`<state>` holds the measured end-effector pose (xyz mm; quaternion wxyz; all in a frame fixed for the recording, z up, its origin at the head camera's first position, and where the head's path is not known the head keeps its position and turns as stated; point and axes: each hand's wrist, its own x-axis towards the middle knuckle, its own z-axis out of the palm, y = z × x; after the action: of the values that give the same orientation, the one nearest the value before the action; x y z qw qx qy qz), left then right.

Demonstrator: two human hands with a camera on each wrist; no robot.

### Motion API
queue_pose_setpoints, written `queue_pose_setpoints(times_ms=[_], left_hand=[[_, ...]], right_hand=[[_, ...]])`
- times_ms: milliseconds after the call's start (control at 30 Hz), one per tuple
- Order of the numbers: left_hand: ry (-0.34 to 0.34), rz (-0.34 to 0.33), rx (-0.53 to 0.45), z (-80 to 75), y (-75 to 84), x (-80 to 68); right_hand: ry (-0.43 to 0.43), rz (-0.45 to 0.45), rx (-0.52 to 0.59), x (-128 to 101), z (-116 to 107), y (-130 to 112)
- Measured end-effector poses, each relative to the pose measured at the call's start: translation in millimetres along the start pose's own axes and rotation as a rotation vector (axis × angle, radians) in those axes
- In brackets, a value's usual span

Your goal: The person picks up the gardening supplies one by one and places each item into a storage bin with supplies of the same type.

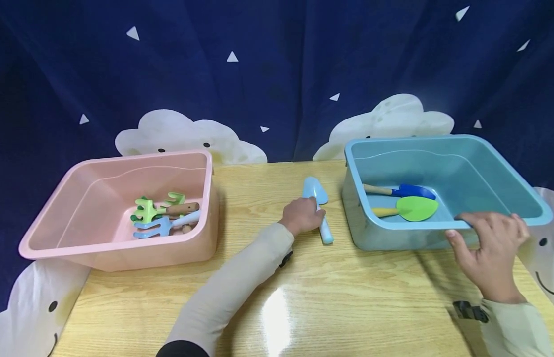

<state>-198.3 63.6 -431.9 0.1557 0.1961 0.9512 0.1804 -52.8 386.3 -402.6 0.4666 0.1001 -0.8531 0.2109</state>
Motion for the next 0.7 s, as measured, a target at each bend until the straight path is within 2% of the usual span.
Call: queue_pose_setpoints(times_ms=[167, 400, 700], left_hand=[[-0.022, -0.122, 0.007, 5.6, 7.9, -3.4], [-0.059, -0.171, -0.082, 4.1, 7.9, -1.2], [-0.095, -0.215, -0.174, 1.2, 3.2, 4.1]], right_hand=[[-0.003, 0.01, 0.005, -1.2, -0.5, -0.4], [-0.034, 0.01, -0.014, -3.0, -4.1, 2.1], [-0.009, -0.004, -0.005, -1.5, -0.4, 2.5]])
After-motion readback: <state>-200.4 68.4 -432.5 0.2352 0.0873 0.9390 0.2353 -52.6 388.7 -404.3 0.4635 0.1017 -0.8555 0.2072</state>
